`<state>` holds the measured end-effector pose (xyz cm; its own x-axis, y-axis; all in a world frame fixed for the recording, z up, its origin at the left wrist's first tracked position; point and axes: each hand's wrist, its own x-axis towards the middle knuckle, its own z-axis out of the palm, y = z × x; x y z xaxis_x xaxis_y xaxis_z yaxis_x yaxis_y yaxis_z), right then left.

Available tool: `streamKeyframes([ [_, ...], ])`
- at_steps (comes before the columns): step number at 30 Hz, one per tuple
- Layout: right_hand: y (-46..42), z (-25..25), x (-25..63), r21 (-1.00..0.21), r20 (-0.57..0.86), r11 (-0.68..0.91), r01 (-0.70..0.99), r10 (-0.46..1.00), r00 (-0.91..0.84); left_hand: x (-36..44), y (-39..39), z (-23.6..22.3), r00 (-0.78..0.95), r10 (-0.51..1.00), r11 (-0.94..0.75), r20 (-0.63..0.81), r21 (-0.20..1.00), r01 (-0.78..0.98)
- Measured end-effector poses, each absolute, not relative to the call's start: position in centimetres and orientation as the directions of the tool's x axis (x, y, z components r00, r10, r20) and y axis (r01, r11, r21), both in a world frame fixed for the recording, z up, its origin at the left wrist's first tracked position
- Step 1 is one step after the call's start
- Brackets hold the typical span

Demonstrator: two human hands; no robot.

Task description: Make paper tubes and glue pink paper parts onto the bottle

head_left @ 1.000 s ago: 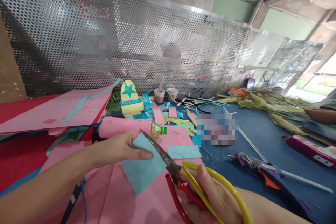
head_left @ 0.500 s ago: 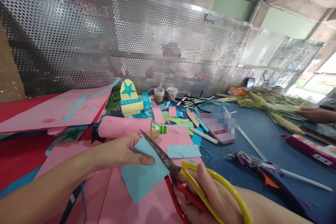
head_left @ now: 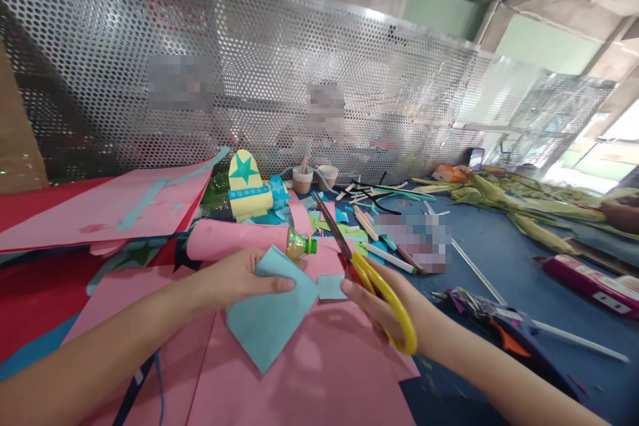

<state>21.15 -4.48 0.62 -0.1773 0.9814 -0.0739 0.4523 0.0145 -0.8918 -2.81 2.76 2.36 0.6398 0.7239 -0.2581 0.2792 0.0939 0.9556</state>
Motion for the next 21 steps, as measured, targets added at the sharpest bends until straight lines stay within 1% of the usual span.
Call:
streamKeyframes([
  [2, -3.5, -0.1, 22.2, -0.68, 0.126, 0.15, 0.717, 0.988, -0.088, -2.7, 2.7, 2.2, 0.633, 0.728, 0.127, -0.262, 0.96, 0.251],
  [3, -3.0, -0.5, 22.7, -0.576, 0.203, 0.176, 0.799, 0.977, -0.069, -2.7, 2.7, 2.1, 0.629, 0.727, 0.15, -0.276, 0.958, 0.246],
  [4, -2.6, -0.9, 23.2, -0.514, 0.247, 0.186, 0.837, 0.967, -0.063, -2.7, 2.6, 2.0, 0.626, 0.725, 0.172, -0.287, 0.956, 0.238],
  [5, -2.2, -1.3, 23.5, -0.482, 0.271, 0.188, 0.856, 0.961, -0.059, -2.6, 2.5, 1.9, 0.623, 0.726, 0.189, -0.29, 0.956, 0.225],
  [8, -1.3, -2.0, 24.1, -0.474, 0.321, 0.213, 0.854, 0.945, -0.058, -2.3, 2.0, 1.5, 0.598, 0.756, 0.214, -0.265, 0.964, 0.157],
  [11, -1.3, -1.6, 23.7, -0.457, 0.411, 0.282, 0.844, 0.908, -0.081, -1.5, 1.4, 1.3, 0.547, 0.795, 0.255, -0.261, 0.963, 0.088],
  [13, -2.0, -0.8, 23.1, -0.502, 0.434, 0.351, 0.791, 0.893, -0.121, -1.0, 0.9, 1.2, 0.521, 0.812, 0.279, -0.263, 0.959, 0.049],
  [15, -3.0, -0.1, 22.2, -0.635, 0.364, 0.379, 0.674, 0.915, -0.172, -0.5, 0.4, 1.1, 0.499, 0.828, 0.284, -0.254, 0.959, 0.016],
  [17, -4.0, 0.2, 21.3, -0.771, 0.238, 0.324, 0.548, 0.945, -0.223, -0.1, -0.2, 1.1, 0.495, 0.835, 0.28, -0.239, 0.96, -0.009],
  [18, -4.3, 0.2, 21.0, -0.811, 0.19, 0.289, 0.509, 0.952, -0.238, 0.1, -0.5, 1.0, 0.497, 0.835, 0.28, -0.236, 0.96, -0.015],
  [19, -4.6, 0.1, 20.7, -0.835, 0.162, 0.264, 0.482, 0.956, -0.244, 0.3, -0.7, 0.9, 0.494, 0.836, 0.283, -0.241, 0.959, -0.012],
  [21, -4.6, -0.4, 20.3, -0.857, 0.154, 0.245, 0.453, 0.961, -0.229, 0.5, -0.9, 0.7, 0.457, 0.851, 0.287, -0.26, 0.958, 0.009],
])
